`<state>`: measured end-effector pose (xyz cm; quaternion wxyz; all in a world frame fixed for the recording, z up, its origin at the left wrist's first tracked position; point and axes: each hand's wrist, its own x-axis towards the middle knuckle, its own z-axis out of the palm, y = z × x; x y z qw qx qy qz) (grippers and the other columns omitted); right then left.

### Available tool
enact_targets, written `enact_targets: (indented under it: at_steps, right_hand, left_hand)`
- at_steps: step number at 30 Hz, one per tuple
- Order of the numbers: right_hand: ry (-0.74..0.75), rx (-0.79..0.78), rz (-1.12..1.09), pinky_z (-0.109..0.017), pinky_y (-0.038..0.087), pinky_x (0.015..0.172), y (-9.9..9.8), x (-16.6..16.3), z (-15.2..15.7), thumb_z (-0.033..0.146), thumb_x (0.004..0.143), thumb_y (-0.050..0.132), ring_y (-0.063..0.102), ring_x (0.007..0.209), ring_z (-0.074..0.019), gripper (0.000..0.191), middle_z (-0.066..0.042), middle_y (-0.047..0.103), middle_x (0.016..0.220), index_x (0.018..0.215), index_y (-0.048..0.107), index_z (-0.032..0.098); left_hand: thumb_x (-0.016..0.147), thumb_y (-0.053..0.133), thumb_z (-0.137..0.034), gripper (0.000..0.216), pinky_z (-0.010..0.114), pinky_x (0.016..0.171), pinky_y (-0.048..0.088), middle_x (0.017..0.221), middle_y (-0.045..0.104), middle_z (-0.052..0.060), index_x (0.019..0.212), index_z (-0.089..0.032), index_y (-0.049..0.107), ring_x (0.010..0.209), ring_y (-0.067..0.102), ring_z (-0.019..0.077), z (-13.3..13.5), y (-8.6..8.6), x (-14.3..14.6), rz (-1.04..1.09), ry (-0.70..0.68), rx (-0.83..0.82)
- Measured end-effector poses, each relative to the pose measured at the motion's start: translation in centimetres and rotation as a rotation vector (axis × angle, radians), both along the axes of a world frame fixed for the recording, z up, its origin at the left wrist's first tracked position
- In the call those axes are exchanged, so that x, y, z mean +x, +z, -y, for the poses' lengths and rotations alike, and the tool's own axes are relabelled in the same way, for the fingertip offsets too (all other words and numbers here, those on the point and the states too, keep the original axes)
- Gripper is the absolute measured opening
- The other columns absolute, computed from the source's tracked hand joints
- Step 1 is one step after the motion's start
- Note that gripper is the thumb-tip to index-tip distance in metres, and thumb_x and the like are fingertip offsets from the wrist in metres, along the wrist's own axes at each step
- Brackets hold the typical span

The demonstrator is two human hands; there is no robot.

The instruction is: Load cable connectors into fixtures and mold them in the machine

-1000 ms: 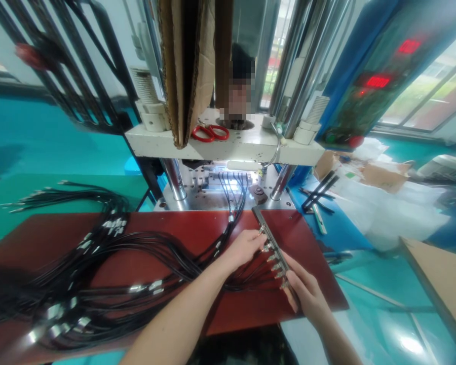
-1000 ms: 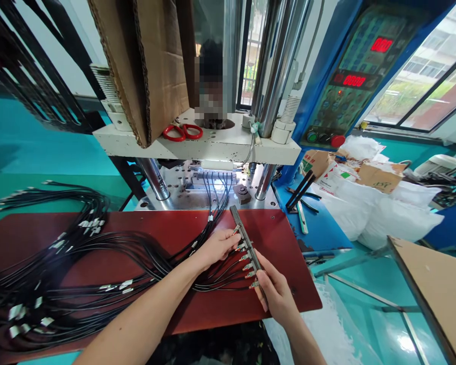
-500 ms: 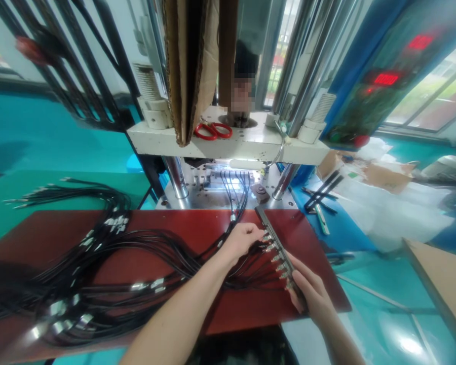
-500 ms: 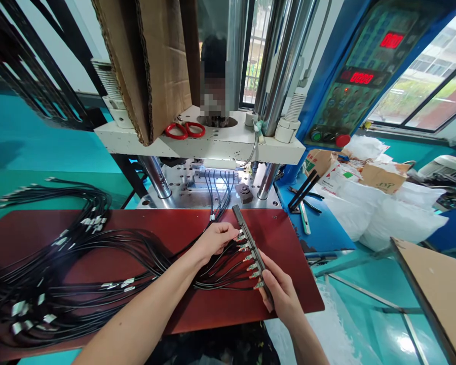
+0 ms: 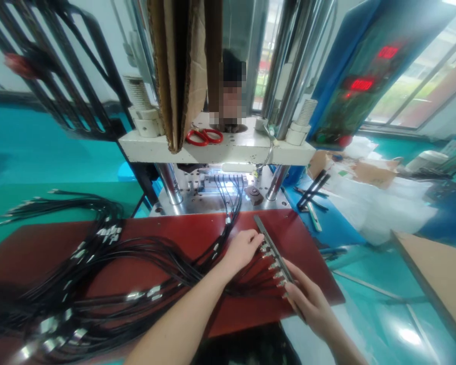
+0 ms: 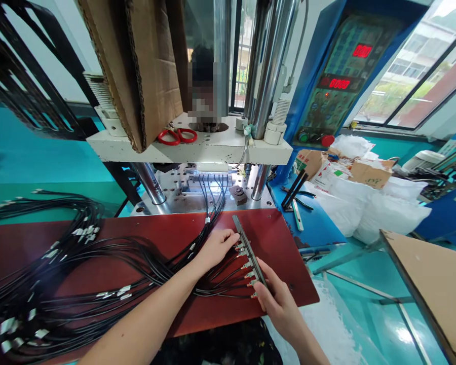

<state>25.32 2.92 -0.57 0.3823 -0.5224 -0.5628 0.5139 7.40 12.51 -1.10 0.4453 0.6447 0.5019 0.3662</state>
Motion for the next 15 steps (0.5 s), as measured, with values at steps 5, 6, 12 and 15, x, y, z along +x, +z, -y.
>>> enact_targets:
  at_steps: [5, 6, 12, 15]
  right_hand:
    - [-0.080, -0.148, 0.033, -0.018, 0.023, 0.027, 0.0, 1.1, 0.4, 0.043, 0.079, 0.052, 0.031, 0.028, -0.0059, 0.054, 0.006, 0.052, 0.050, 0.123, 0.036, 0.018]
    - [-0.075, -0.143, 0.092, -0.018, 0.022, 0.026, -0.1, 1.6, 0.2, 0.045, 0.080, 0.048, 0.028, 0.027, -0.0065, 0.053, 0.007, 0.049, 0.047, 0.123, 0.035, 0.017]
    - [0.142, 0.201, 0.961, -0.031, 0.036, 0.048, -1.8, 4.0, -1.3, 0.041, 0.087, 0.028, 0.059, 0.056, -0.0242, 0.047, -0.008, 0.064, 0.066, 0.121, 0.042, 0.012]
    - [0.248, 0.270, 1.215, -0.033, 0.033, 0.047, -2.4, 4.6, -2.0, 0.037, 0.087, 0.025, 0.060, 0.055, -0.0289, 0.049, -0.010, 0.064, 0.062, 0.120, 0.044, 0.006]
  left_hand:
    - [0.076, 0.048, -0.029, 0.015, 0.025, 0.064, 0.035, 0.076, 0.057, 0.002, 0.083, -0.019, 0.057, 0.072, 0.050, 0.0147, 0.8, 1.8, -0.3, -0.110, 0.016, 0.182]
    - [0.075, 0.048, -0.028, 0.016, 0.025, 0.065, 0.035, 0.078, 0.057, 0.002, 0.085, -0.019, 0.057, 0.073, 0.050, 0.0149, 0.7, 2.2, -0.5, -0.114, 0.023, 0.191]
    - [0.073, 0.051, -0.029, 0.016, 0.026, 0.069, 0.037, 0.080, 0.055, 0.001, 0.085, -0.020, 0.056, 0.073, 0.049, 0.0146, -2.1, 4.1, -3.6, -0.131, 0.144, 0.188]
    - [0.064, 0.059, -0.023, 0.023, 0.025, 0.072, 0.036, 0.084, 0.050, 0.000, 0.087, -0.020, 0.055, 0.072, 0.047, 0.0124, -4.2, 3.5, -5.8, 0.016, 0.336, 0.068]
